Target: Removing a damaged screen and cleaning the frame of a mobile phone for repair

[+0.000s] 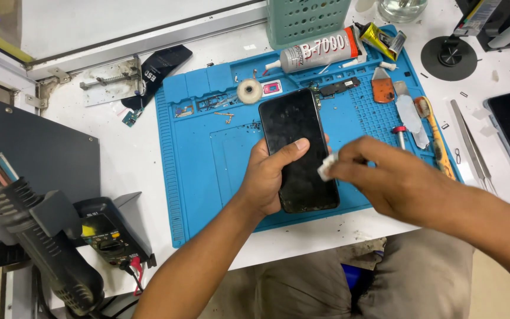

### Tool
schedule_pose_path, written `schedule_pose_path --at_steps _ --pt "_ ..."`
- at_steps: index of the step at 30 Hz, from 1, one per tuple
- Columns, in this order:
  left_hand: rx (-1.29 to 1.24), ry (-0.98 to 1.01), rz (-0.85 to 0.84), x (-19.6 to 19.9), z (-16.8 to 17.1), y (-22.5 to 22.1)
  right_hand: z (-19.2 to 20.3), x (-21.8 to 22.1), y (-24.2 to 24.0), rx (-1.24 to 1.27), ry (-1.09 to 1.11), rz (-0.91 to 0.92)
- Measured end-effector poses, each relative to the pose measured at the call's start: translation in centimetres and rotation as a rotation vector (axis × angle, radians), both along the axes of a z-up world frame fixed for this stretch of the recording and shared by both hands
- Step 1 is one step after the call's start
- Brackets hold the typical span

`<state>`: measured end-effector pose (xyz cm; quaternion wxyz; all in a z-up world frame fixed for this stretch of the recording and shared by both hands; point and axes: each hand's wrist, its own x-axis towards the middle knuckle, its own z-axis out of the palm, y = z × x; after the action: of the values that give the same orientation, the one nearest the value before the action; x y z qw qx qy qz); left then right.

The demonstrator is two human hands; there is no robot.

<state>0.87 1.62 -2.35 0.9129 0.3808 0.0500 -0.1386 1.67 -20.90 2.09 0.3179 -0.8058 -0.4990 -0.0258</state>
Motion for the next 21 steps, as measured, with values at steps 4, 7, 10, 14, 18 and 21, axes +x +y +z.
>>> schedule_pose_path --at_steps 4,7,10,14,18,21 --pt "-0.005 -0.032 0.036 0.3 0.3 0.6 0.2 -2.3 -0.5 -0.067 -0.062 0.111" --pt "-0.032 -0.005 0.036 0.0 0.4 0.3 0.6 -2.5 -0.2 -0.062 -0.078 0.095" --pt "-0.038 -0.101 0.000 -0.1 0.1 0.3 1.1 -2.4 0.1 -0.077 -0.014 0.019" --pt "0.048 -0.083 -0.055 -0.5 0.2 -0.2 1.6 -0.6 0.8 0.027 -0.049 -0.028" --pt "0.068 -0.085 -0.088 -0.8 -0.3 -0.5 1.9 1.3 0.9 0.040 -0.169 -0.171" --pt "0.058 -0.122 -0.167 -1.1 0.6 -0.4 2.3 2.4 1.1 0.093 -0.212 -0.217"
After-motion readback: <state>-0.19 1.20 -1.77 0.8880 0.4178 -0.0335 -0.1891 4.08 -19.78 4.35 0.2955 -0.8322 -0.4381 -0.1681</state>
